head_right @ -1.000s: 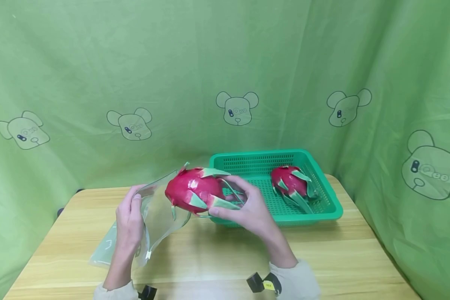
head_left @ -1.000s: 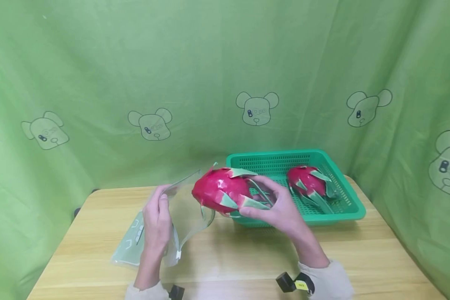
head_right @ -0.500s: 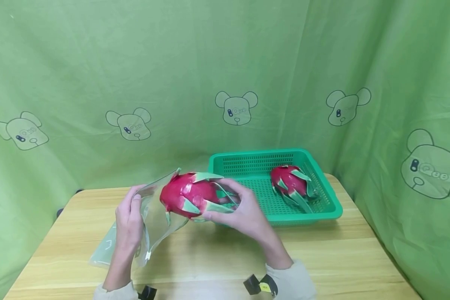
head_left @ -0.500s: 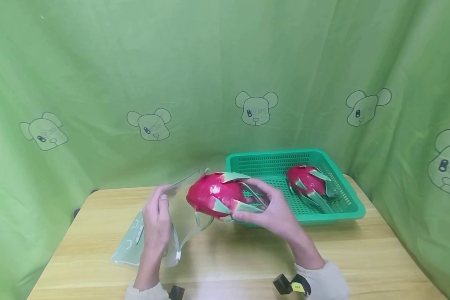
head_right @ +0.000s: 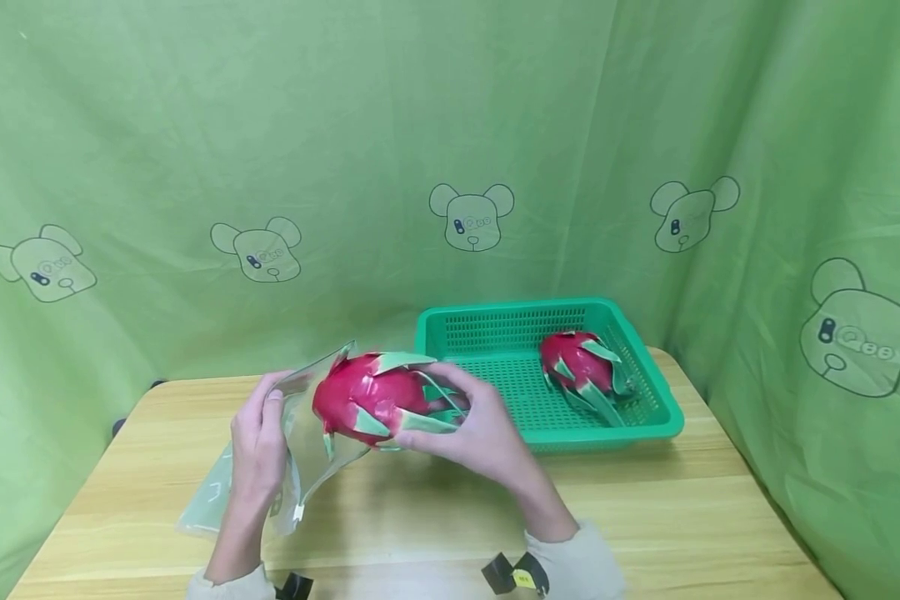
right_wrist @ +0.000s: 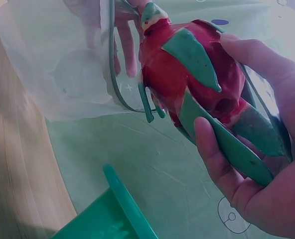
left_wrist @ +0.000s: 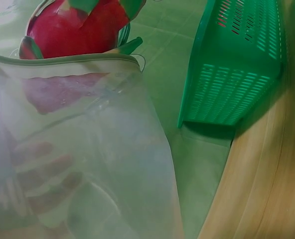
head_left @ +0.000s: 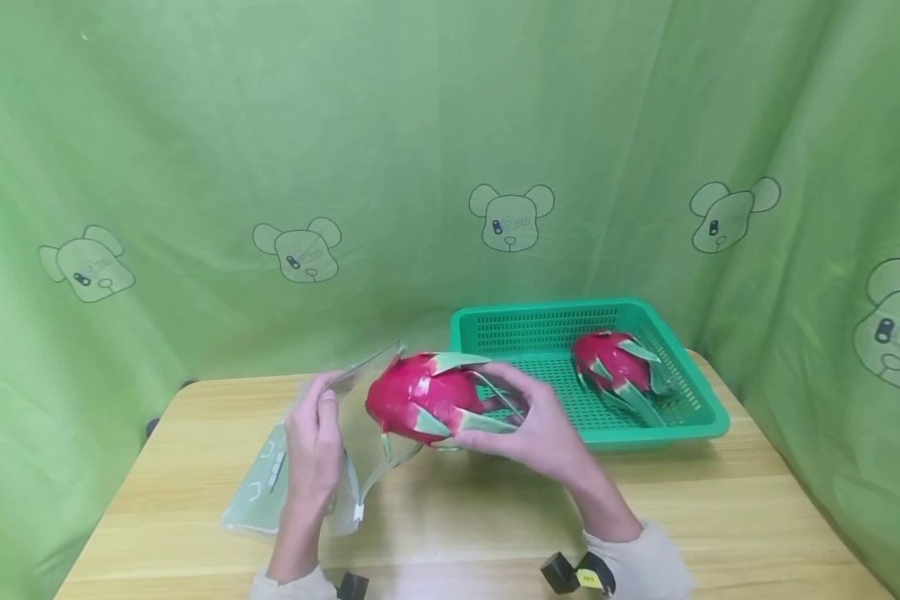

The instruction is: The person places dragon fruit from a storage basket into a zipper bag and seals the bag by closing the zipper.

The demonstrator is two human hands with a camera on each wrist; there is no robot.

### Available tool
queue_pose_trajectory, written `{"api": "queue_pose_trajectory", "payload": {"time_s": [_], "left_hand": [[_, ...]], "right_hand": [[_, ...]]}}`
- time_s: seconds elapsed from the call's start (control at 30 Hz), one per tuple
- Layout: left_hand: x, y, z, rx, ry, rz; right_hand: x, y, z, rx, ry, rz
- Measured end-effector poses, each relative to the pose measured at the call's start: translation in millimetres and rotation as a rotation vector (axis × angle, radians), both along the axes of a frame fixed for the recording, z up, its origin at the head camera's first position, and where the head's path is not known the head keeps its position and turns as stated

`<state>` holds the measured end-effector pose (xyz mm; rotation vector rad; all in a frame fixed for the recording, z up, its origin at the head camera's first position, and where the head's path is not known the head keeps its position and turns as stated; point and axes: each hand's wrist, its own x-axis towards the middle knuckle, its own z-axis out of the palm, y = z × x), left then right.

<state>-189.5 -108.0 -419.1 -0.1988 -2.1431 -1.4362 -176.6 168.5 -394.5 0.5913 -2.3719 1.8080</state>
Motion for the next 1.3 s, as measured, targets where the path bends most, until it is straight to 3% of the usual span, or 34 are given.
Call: {"api": "queue_pose_trajectory", "payload": {"time_s": [0.57, 1.3], "left_hand": [[1.8, -0.3, 0.2, -0.048, -0.062, 0.015], [2.3, 1.2, 1.2, -0.069, -0.035, 0.012]], "right_hand": [[1.6, -5, -1.0, 0.006, 0.002, 0.014], [5.2, -15, -3.6, 0.088, -0.002, -0.046]]}}
